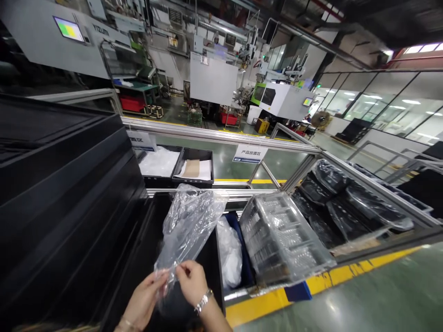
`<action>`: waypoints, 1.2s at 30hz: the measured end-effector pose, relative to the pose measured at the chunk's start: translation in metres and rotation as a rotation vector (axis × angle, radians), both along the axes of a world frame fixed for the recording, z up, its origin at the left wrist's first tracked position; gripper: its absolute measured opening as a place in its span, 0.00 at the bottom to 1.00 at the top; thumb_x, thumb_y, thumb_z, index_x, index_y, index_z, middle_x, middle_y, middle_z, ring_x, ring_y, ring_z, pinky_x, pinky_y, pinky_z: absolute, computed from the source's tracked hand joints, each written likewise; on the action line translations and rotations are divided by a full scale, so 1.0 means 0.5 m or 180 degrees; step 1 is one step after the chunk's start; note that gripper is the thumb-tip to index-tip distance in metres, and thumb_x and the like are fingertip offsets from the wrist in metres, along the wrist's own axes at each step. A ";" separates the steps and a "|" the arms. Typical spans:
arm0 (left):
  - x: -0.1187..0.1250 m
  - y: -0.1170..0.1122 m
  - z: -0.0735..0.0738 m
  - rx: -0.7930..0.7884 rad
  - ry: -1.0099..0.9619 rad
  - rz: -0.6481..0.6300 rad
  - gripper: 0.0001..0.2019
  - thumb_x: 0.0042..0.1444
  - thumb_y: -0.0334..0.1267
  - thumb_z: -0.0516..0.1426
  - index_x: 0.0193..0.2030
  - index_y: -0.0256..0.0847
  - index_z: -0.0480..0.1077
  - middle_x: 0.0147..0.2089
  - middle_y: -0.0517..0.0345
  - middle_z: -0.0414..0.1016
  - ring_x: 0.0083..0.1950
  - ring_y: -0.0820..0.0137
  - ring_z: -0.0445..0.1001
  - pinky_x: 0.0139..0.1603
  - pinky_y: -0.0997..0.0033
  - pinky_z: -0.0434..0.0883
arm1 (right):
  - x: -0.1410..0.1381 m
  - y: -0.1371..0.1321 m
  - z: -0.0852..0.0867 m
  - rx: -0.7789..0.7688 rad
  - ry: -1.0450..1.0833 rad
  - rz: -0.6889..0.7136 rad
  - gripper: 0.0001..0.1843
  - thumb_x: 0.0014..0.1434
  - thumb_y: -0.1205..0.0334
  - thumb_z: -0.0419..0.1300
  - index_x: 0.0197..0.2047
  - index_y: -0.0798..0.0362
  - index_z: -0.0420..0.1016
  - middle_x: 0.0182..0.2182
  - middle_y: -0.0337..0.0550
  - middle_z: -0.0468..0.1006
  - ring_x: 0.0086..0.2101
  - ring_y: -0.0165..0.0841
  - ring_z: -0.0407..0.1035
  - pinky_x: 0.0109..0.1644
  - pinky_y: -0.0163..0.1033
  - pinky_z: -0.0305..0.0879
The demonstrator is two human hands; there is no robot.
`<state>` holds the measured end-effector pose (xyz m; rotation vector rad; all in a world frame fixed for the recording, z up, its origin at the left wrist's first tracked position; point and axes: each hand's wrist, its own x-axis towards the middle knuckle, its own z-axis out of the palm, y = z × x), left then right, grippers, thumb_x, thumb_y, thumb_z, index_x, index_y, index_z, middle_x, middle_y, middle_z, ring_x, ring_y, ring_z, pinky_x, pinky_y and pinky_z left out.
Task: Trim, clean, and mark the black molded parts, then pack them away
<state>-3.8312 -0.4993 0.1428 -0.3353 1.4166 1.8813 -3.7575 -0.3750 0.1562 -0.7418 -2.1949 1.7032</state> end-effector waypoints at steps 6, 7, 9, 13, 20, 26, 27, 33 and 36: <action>0.005 -0.017 -0.020 -0.0335 0.0126 0.0368 0.26 0.37 0.62 0.66 0.30 0.40 0.70 0.17 0.65 0.66 0.15 0.75 0.59 0.14 0.75 0.53 | 0.012 -0.010 0.009 -0.0056 0.0038 0.0115 0.26 0.60 0.40 0.56 0.31 0.56 0.77 0.27 0.46 0.77 0.31 0.38 0.71 0.36 0.39 0.64; 0.005 -0.021 -0.023 -0.0353 0.0211 0.0420 0.28 0.37 0.63 0.65 0.33 0.40 0.71 0.20 0.63 0.70 0.16 0.74 0.62 0.14 0.74 0.56 | 0.014 -0.008 0.010 -0.0076 0.0045 0.0138 0.27 0.60 0.38 0.56 0.31 0.56 0.77 0.27 0.47 0.77 0.31 0.38 0.71 0.36 0.39 0.65; 0.009 -0.028 -0.028 -0.0485 0.0536 0.0405 0.29 0.35 0.63 0.65 0.35 0.40 0.71 0.21 0.62 0.71 0.18 0.71 0.64 0.15 0.72 0.61 | 0.020 -0.003 0.012 -0.0110 0.0055 0.0171 0.28 0.59 0.36 0.55 0.32 0.56 0.77 0.27 0.48 0.78 0.30 0.39 0.72 0.36 0.39 0.65; 0.028 -0.031 -0.030 -0.1066 0.1010 0.0096 0.27 0.37 0.66 0.62 0.23 0.41 0.66 0.12 0.65 0.61 0.14 0.70 0.61 0.14 0.71 0.59 | 0.042 0.010 0.015 -0.0153 0.0061 0.0210 0.29 0.60 0.36 0.55 0.32 0.56 0.77 0.28 0.48 0.78 0.30 0.38 0.71 0.36 0.39 0.65; 0.087 0.004 0.001 -0.0173 0.0283 0.0161 0.29 0.31 0.60 0.70 0.30 0.35 0.77 0.28 0.53 0.78 0.29 0.68 0.73 0.29 0.72 0.71 | 0.085 0.028 0.005 -0.0211 0.0034 0.0320 0.25 0.61 0.41 0.56 0.31 0.55 0.77 0.27 0.46 0.77 0.30 0.37 0.71 0.36 0.38 0.64; 0.129 0.038 0.026 0.0372 -0.0096 0.0422 0.19 0.30 0.47 0.74 0.20 0.36 0.75 0.21 0.57 0.73 0.24 0.75 0.68 0.27 0.76 0.67 | 0.102 0.030 0.002 -0.0125 0.0123 0.0413 0.17 0.62 0.48 0.57 0.34 0.54 0.77 0.27 0.42 0.76 0.29 0.34 0.68 0.34 0.36 0.63; 0.133 0.041 0.030 0.0451 -0.0160 0.0448 0.18 0.32 0.47 0.73 0.21 0.36 0.75 0.21 0.58 0.73 0.25 0.74 0.68 0.27 0.75 0.67 | 0.106 0.030 0.006 -0.0094 0.0142 0.0383 0.16 0.62 0.49 0.57 0.35 0.54 0.76 0.27 0.42 0.75 0.29 0.34 0.68 0.34 0.36 0.63; 0.150 0.050 0.040 0.0509 0.0090 0.0189 0.18 0.35 0.48 0.72 0.30 0.37 0.79 0.31 0.53 0.78 0.34 0.68 0.72 0.37 0.71 0.71 | 0.134 0.031 0.056 0.0675 0.0548 0.0074 0.11 0.64 0.55 0.55 0.38 0.52 0.74 0.33 0.43 0.71 0.34 0.35 0.67 0.40 0.37 0.62; 0.171 0.054 0.034 0.0006 0.0612 0.0198 0.19 0.30 0.47 0.73 0.22 0.36 0.75 0.24 0.59 0.72 0.28 0.74 0.65 0.30 0.76 0.64 | 0.139 0.033 0.060 0.0152 0.0427 -0.0072 0.11 0.55 0.53 0.64 0.36 0.52 0.78 0.34 0.43 0.72 0.35 0.36 0.66 0.40 0.38 0.60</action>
